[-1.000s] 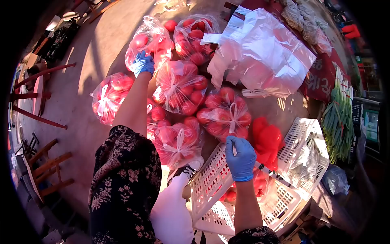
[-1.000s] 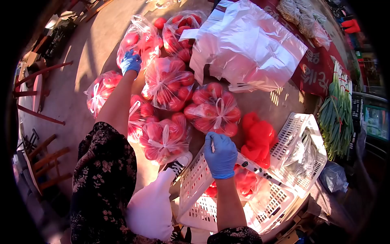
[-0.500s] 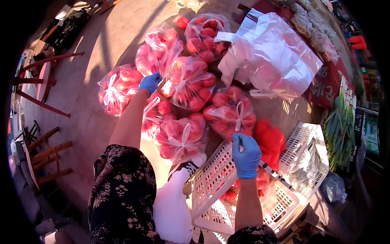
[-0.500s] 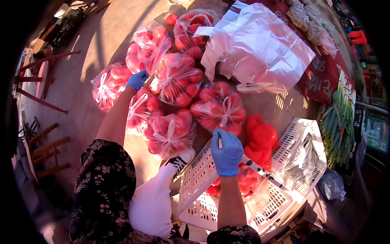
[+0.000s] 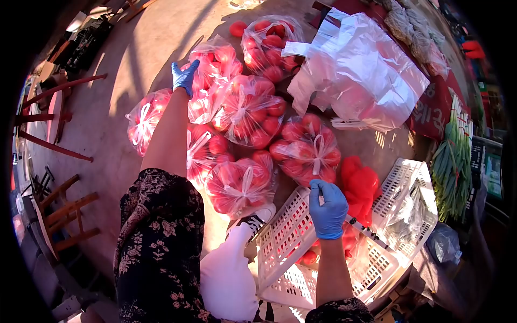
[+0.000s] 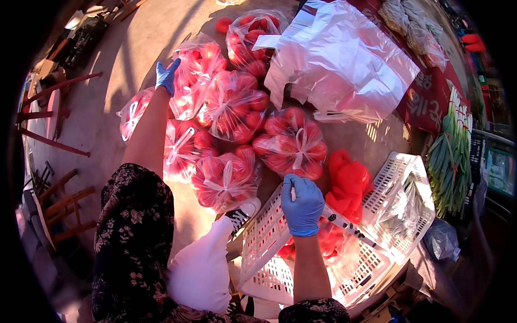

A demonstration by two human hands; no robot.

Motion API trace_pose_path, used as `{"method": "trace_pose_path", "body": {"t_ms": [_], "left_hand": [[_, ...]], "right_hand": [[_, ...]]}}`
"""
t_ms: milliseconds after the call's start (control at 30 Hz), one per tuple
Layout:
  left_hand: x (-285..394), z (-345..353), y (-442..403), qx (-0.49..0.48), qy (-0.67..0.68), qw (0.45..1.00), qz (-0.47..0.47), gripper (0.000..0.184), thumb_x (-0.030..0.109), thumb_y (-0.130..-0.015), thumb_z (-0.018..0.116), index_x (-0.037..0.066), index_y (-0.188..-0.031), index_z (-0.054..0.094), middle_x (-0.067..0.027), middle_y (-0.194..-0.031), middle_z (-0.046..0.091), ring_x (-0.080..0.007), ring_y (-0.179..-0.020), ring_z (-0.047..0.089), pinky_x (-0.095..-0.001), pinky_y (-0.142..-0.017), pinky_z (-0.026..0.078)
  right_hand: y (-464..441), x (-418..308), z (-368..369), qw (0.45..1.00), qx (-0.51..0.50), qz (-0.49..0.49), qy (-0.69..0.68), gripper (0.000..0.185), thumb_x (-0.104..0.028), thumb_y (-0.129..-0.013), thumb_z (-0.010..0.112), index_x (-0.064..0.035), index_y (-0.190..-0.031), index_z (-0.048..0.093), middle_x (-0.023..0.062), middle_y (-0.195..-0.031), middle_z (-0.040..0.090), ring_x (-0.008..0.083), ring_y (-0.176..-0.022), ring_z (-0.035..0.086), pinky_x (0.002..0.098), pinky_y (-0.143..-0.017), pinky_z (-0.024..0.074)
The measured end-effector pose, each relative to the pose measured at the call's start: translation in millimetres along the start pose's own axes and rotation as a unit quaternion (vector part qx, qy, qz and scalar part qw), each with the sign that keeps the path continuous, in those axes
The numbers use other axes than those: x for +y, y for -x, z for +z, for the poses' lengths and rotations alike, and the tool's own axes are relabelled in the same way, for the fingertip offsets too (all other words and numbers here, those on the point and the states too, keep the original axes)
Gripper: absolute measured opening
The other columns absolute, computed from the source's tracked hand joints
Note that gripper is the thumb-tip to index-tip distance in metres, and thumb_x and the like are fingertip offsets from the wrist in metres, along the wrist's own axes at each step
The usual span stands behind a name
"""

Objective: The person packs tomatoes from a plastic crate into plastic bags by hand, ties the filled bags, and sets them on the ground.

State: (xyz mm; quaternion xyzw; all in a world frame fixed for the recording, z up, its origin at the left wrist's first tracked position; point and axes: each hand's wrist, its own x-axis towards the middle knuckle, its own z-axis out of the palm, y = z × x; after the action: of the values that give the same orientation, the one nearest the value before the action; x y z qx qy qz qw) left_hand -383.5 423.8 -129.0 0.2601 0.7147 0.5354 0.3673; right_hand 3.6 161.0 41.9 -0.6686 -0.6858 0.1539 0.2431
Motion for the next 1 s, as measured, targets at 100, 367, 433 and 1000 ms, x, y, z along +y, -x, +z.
{"method": "trace_pose_path", "body": {"t_ms": [100, 367, 433, 1000], "left_hand": [[-9, 14, -33, -0.131, 0.117, 0.977, -0.121, 0.069, 0.022, -0.071, 0.072, 0.001, -0.125, 0.035, -0.0131, -0.099, 0.06, -0.0172, -0.083, 0.058, -0.0308, -0.071, 0.046], [99, -1, 57, -0.271, -0.085, 0.959, -0.021, 0.019, 0.016, -0.082, 0.052, 0.01, -0.096, 0.064, 0.0003, -0.072, 0.057, -0.0066, -0.051, 0.046, -0.0204, -0.047, 0.036], [121, -10, 77, -0.274, -0.054, 0.96, 0.012, 0.02, 0.018, -0.082, 0.052, 0.009, -0.093, 0.066, 0.0013, -0.06, 0.05, -0.0064, -0.046, 0.041, -0.0208, -0.043, 0.033], [343, -68, 219, -0.292, -0.099, 0.94, 0.145, 0.015, 0.014, -0.079, 0.056, 0.002, -0.079, 0.064, 0.0004, -0.064, 0.061, -0.0013, -0.041, 0.034, -0.0182, -0.038, 0.027]], "right_hand": [[0, -1, 0, 1.0, -0.001, 0.002, 0.004, 0.007, -0.012, -0.074, 0.061, -0.0071, -0.079, 0.06, 0.008, -0.071, 0.058, 0.0256, -0.065, 0.056, 0.0356, -0.059, 0.0429], [0, -2, -3, 1.0, 0.014, -0.008, -0.007, 0.005, -0.012, -0.074, 0.06, -0.0067, -0.075, 0.059, 0.0091, -0.063, 0.054, 0.0263, -0.06, 0.054, 0.0363, -0.056, 0.0427], [0, -2, -4, 1.0, 0.014, -0.012, -0.004, 0.007, -0.013, -0.075, 0.059, -0.0065, -0.072, 0.057, 0.0095, -0.061, 0.053, 0.0266, -0.058, 0.054, 0.0369, -0.055, 0.0426], [7, 6, -1, 0.995, 0.078, -0.024, 0.05, 0.021, -0.023, -0.078, 0.055, -0.0082, -0.064, 0.053, 0.011, -0.059, 0.053, 0.0278, -0.056, 0.055, 0.039, -0.054, 0.0452]]}}
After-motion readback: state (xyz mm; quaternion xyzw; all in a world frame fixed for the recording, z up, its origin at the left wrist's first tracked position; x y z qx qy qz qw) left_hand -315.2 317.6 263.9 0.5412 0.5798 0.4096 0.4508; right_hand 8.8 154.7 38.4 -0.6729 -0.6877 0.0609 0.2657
